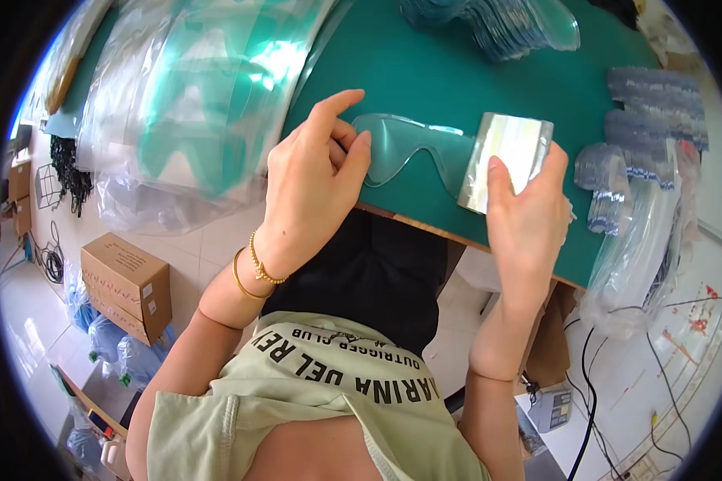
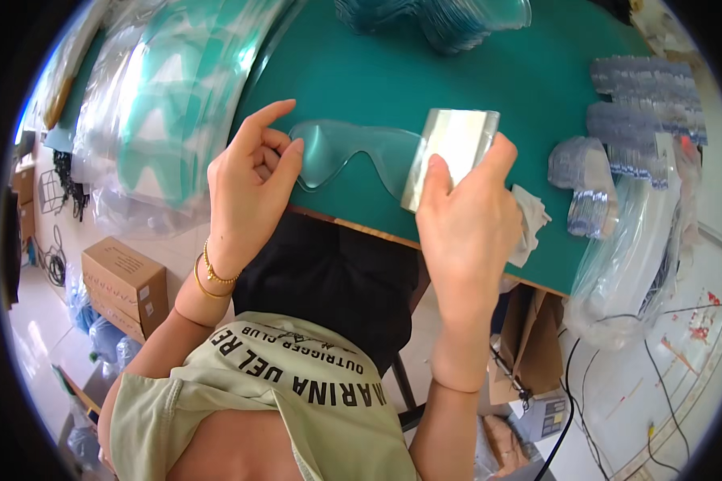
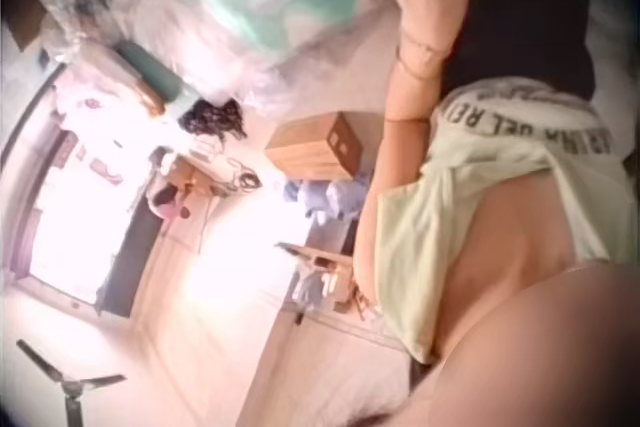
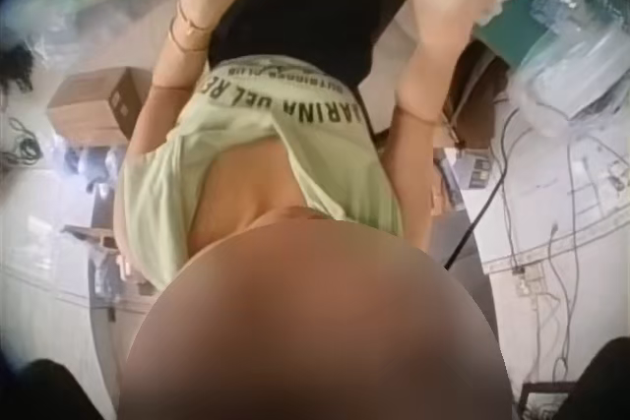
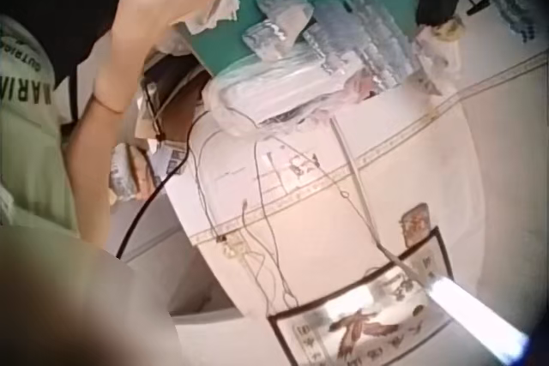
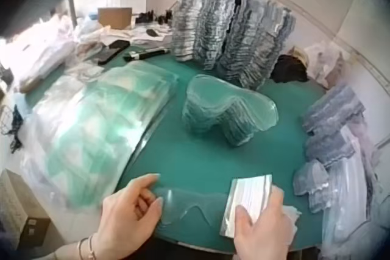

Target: Cleaning face shield components with a cloth and placing them into plastic packaging bags.

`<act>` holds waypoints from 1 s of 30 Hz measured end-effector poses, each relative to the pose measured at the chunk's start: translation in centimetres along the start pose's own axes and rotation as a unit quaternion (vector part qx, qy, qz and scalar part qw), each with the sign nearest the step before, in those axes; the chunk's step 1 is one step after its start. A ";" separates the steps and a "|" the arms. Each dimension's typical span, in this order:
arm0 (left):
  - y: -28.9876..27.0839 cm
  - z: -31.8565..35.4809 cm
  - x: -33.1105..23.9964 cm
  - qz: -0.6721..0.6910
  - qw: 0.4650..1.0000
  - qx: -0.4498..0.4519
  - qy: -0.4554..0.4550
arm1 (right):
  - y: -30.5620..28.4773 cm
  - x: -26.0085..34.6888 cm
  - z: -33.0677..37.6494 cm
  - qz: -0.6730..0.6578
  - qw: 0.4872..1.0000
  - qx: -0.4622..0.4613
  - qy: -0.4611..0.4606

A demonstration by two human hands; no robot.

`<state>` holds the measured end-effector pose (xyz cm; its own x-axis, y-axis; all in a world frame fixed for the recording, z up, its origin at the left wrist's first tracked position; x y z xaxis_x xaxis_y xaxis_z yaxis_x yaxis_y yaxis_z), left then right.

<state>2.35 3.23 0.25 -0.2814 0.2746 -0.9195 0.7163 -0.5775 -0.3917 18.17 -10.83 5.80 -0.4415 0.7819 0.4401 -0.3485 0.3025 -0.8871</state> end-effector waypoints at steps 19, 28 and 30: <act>0.7 -0.2 -3.7 0.124 0.989 0.041 0.072 | 0.9 -2.7 -0.6 -0.129 0.988 -0.011 -0.086; -0.1 -0.1 -2.2 0.137 0.990 0.009 0.005 | 2.9 0.7 -2.3 -0.140 0.982 0.046 -0.115; -0.5 0.3 -1.6 0.132 0.991 0.012 -0.029 | 3.1 0.7 -2.8 -0.223 0.960 0.081 -0.146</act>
<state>2.29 2.84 1.88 -0.1226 0.0679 -0.9901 0.7548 -0.6414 -0.1375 19.09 -7.80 2.95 -0.4225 0.4012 0.8127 -0.6705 0.4650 -0.5781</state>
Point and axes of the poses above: each hand's wrist, its own z-axis away from the middle knuckle, its own y-axis out of the palm, x = y × z, the point moved 4 cm from there along -z, towards the middle knuckle, and after that the axes turned 4 degrees about x, right-handed, at the moved point
